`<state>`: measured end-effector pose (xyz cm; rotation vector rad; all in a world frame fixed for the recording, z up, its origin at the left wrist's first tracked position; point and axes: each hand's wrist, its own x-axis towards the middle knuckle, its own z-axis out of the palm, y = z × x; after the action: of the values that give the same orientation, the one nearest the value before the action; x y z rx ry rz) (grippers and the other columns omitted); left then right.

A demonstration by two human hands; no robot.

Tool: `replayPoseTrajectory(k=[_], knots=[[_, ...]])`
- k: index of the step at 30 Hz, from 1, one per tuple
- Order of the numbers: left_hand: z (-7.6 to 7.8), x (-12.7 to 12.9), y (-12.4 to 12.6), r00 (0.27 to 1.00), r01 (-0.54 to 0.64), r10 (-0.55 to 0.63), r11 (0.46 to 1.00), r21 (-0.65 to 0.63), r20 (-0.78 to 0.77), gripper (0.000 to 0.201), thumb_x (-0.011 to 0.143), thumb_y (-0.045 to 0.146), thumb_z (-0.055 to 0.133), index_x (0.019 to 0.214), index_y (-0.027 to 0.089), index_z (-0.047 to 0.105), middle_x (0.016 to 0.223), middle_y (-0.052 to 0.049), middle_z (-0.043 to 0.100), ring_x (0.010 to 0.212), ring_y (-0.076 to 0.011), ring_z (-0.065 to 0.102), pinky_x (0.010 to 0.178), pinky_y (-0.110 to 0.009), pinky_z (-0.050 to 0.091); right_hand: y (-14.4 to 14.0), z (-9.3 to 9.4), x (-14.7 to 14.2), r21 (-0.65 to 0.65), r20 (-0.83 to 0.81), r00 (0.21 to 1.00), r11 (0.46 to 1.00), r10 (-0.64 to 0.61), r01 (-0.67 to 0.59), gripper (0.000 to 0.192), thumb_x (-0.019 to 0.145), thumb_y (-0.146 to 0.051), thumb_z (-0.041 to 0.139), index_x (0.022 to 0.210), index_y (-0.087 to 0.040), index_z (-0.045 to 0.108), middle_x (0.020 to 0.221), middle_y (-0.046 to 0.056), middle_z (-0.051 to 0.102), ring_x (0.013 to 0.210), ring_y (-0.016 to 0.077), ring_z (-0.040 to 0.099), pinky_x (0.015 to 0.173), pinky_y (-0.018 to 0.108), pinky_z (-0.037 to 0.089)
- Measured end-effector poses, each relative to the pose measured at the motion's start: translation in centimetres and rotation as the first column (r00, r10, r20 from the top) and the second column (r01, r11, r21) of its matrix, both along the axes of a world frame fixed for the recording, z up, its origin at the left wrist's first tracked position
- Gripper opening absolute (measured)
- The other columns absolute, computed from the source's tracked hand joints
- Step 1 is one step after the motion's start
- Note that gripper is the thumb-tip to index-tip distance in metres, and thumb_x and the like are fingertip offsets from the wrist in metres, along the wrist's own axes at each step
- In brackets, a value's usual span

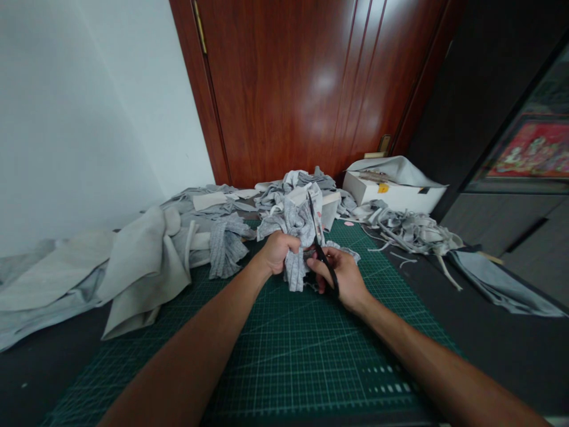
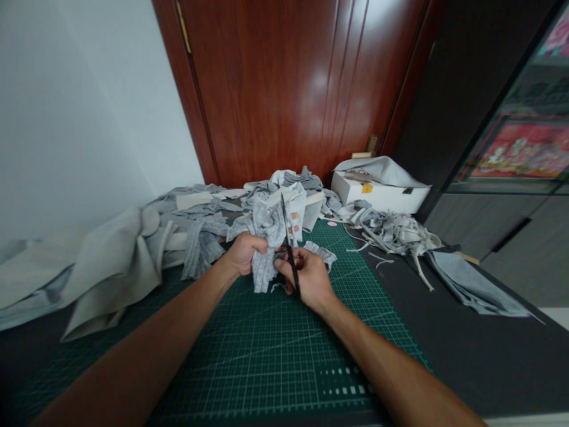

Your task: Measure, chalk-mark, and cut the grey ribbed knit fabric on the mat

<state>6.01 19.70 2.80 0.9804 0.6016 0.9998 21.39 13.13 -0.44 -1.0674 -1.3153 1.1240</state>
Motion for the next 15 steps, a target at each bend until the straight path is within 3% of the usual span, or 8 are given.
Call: replayPoseTrajectory(k=[15], knots=[[-0.17,-0.03,0.21,0.998,0.053,-0.052,0.998,-0.032,0.03,0.028,0.039,0.006,0.058,0.064,0.013,0.068,0.058,-0.004,0.066,0.064,-0.032,0.072,0.069,-0.047,0.06,0.21,-0.02,0.05,-0.016,-0.002,1.0,1.0,-0.02,0.02,0.033,0.068,-0.038,0.084,0.082,-0.022,0.059,0.046,-0.009,0.056,0.034,0.0107,0.048,0.033,0.021,0.041]])
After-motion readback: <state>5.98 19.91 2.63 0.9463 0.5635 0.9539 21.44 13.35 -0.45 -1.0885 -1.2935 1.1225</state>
